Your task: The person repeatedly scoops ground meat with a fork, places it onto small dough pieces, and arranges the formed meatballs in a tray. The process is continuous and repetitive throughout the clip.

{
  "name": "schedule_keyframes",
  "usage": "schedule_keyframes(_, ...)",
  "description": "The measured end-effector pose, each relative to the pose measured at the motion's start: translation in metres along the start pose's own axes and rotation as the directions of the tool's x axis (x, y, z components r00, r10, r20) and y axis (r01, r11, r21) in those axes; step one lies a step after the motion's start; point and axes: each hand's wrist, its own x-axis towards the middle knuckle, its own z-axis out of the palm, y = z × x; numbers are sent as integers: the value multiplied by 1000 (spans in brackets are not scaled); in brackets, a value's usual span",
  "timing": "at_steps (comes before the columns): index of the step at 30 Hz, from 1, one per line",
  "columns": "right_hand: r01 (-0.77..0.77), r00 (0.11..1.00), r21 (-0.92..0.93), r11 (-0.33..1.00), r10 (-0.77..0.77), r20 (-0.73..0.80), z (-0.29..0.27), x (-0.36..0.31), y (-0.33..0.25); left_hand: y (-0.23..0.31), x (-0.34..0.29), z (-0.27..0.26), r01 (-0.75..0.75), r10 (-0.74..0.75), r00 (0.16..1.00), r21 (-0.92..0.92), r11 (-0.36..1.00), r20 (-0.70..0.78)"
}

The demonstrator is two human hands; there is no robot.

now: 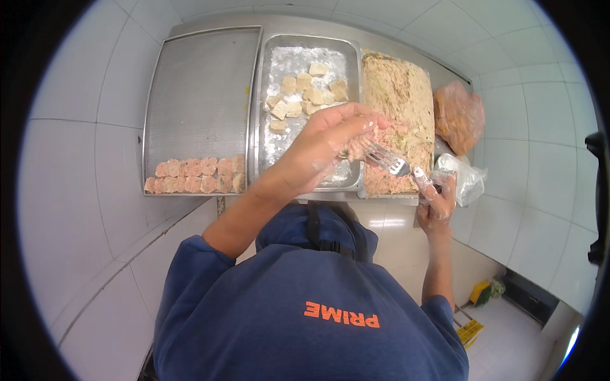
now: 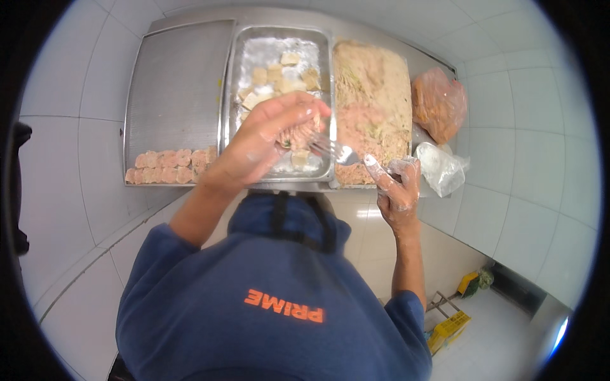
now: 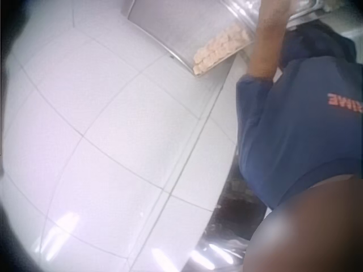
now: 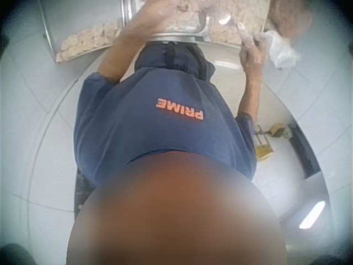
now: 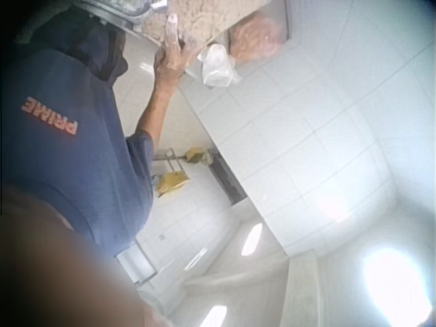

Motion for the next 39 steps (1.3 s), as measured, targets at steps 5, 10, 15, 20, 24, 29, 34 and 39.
schedule_keyframes(5,55,993,-9,998,-54,101,-12,12,1,6,3,-4,10,-59,976,229,973,208)
schedule_keyframes(10,100,990,-19,995,-97,99,-17,19,10,12,0,-6,100,-174,968,362,927,178)
schedule_keyframes(15,100,988,16,995,-101,115,-17,11,13,7,-2,-11,116,-196,960,356,927,199)
schedule_keyframes(20,-46,993,23,999,44,112,-16,6,18,-12,2,-20,125,-138,983,106,986,125)
schedule_keyframes(24,-176,981,81,981,168,99,-9,-2,6,-38,9,-26,-13,-55,986,-409,912,-155)
schedule_keyframes(29,-199,979,153,968,188,81,12,-10,-7,-58,8,-30,-1,-69,960,-248,969,-272)
schedule_keyframes(34,-248,969,156,956,246,34,27,-17,-17,-51,4,-16,-85,34,960,-176,981,-278)
schedule_keyframes(39,-259,965,126,958,261,3,38,-23,-23,-37,0,-4,-64,38,992,-227,972,-119)
